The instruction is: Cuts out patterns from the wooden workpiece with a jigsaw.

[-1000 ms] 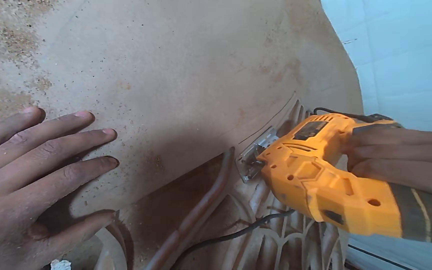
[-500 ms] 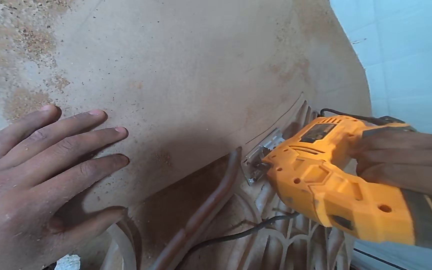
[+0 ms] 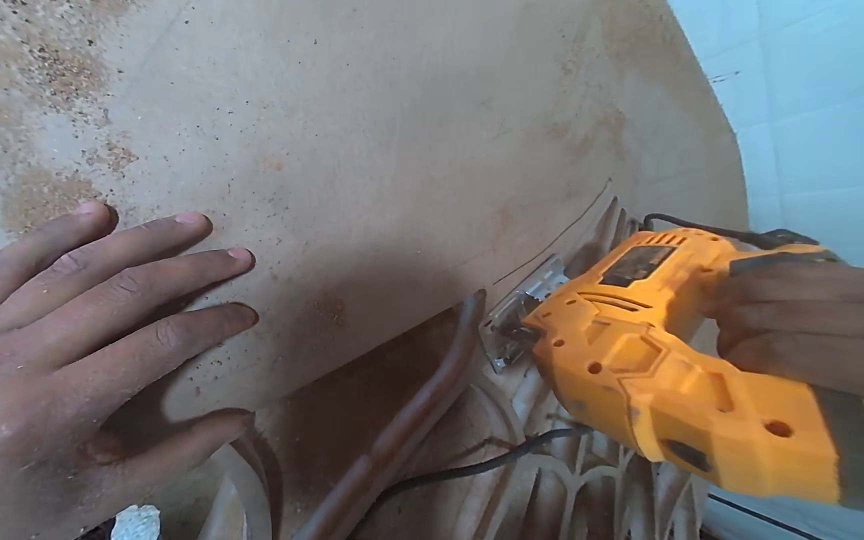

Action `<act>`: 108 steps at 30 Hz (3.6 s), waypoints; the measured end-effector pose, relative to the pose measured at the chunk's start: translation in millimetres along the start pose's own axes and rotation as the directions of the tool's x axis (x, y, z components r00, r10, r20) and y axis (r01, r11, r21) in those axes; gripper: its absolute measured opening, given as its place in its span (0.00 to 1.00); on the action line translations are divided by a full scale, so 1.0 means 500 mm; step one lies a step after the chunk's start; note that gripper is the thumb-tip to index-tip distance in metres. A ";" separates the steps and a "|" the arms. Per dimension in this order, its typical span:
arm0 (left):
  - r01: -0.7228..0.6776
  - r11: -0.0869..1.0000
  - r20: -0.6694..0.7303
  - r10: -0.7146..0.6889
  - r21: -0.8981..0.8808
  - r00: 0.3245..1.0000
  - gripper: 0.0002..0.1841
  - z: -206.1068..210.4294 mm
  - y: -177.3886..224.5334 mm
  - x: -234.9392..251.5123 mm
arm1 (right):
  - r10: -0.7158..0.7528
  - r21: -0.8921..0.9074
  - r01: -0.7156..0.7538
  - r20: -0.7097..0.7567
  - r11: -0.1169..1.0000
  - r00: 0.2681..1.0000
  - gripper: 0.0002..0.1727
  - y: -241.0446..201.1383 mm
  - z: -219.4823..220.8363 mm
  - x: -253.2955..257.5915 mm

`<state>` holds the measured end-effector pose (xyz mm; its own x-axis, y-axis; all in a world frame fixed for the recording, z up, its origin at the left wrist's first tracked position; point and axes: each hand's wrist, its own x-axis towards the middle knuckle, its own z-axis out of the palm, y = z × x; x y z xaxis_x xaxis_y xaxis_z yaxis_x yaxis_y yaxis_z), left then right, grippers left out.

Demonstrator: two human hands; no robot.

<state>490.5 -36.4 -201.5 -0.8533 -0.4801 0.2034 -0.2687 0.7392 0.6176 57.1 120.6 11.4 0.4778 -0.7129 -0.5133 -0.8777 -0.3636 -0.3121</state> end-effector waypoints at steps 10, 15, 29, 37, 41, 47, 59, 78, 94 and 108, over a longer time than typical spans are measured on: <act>0.016 1.000 -0.008 -0.016 -0.014 1.000 0.31 0.002 0.003 0.001 | -0.069 0.006 0.069 -0.084 0.998 0.994 0.16 0.010 0.021 -0.004; 0.018 1.000 -0.005 -0.018 -0.015 1.000 0.31 0.000 0.004 0.000 | -0.096 0.017 0.098 -0.106 0.995 0.990 0.16 0.021 0.032 -0.010; 0.007 1.000 -0.013 -0.007 0.002 1.000 0.31 0.003 0.002 -0.003 | -0.054 0.016 0.055 -0.081 0.998 0.995 0.16 -0.002 0.025 -0.003; 0.009 1.000 -0.017 -0.009 0.001 1.000 0.30 0.005 -0.001 -0.004 | -0.119 0.005 0.120 -0.115 0.993 0.986 0.17 0.016 0.039 -0.009; 0.011 1.000 -0.018 -0.011 -0.001 1.000 0.30 0.004 -0.001 -0.005 | -0.124 0.020 0.127 -0.126 0.992 0.984 0.17 0.014 0.041 -0.007; -0.001 1.000 -0.006 0.001 0.002 1.000 0.30 0.004 -0.007 -0.006 | -0.126 0.005 0.127 -0.126 0.992 0.984 0.16 0.022 0.053 -0.023; 0.001 1.000 -0.001 -0.001 -0.001 1.000 0.30 0.002 -0.008 -0.008 | -0.134 0.037 0.143 -0.175 0.989 0.975 0.15 0.034 0.074 -0.043; -0.091 0.995 -0.053 0.092 0.032 0.994 0.32 0.004 -0.009 -0.013 | 0.193 0.038 -0.189 -0.190 0.981 0.963 0.15 -0.050 0.072 -0.058; -0.109 0.994 -0.009 0.109 0.030 0.994 0.29 -0.011 -0.008 -0.014 | 0.698 0.290 -0.645 -0.142 0.707 0.701 0.27 -0.154 0.095 -0.055; -0.095 0.994 -0.007 0.095 -0.060 0.995 0.20 -0.021 -0.019 -0.008 | 0.930 0.559 -0.776 0.021 0.292 0.366 0.23 -0.239 0.096 -0.019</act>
<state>501.2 -46.5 -200.6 -0.8716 -0.4113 0.2668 -0.1587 0.7517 0.6401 159.1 199.6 15.4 -0.6411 -0.5864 -0.4951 -0.6074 0.7820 -0.1397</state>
